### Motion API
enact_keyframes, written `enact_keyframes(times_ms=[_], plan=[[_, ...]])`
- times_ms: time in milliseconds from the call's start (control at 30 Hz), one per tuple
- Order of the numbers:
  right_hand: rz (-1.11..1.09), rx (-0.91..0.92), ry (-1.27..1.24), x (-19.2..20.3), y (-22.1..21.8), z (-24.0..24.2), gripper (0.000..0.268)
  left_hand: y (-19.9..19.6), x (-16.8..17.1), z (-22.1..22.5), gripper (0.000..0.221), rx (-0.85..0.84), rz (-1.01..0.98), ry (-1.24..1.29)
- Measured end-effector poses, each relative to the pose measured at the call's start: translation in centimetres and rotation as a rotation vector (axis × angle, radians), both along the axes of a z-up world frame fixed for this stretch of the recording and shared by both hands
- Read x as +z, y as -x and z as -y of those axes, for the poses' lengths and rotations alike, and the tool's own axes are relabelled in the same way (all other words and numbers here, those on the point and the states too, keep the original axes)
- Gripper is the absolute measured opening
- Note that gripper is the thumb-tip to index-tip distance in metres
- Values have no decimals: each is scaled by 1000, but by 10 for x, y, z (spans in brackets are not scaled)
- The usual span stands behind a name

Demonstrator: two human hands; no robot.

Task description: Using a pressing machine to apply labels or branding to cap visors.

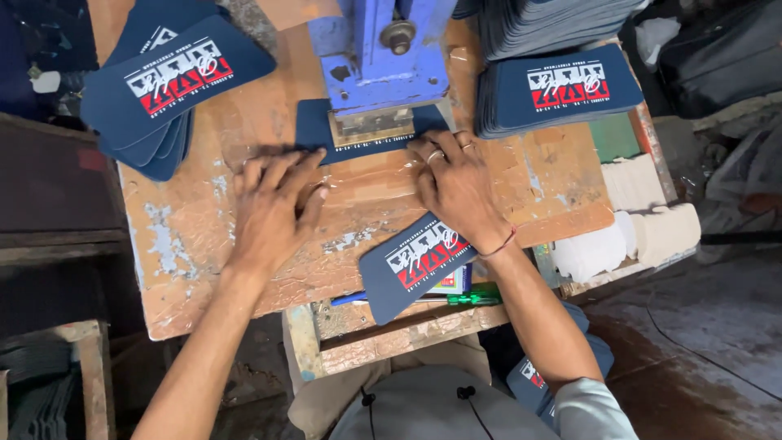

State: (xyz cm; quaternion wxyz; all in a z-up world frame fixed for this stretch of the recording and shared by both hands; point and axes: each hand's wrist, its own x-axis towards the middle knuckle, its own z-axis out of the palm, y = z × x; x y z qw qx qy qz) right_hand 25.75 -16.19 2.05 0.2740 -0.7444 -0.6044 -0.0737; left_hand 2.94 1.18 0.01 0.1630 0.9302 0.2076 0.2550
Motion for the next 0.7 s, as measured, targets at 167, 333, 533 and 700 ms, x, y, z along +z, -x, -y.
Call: enact_keyframes(times_ms=[167, 333, 533, 700], plan=[[-94, 34, 20, 26, 16, 39, 36, 0, 0, 0, 35, -17, 6, -15], [-248, 82, 120, 9, 36, 98, 40, 2, -2, -11, 35, -7, 75, 34], [-168, -26, 27, -7, 50, 87, 37, -25, 8, -48, 42, 104, 178, 370], [-58, -116, -22, -11, 53, 71, 34, -47, -12, -76, 41, 45, 174, 314]])
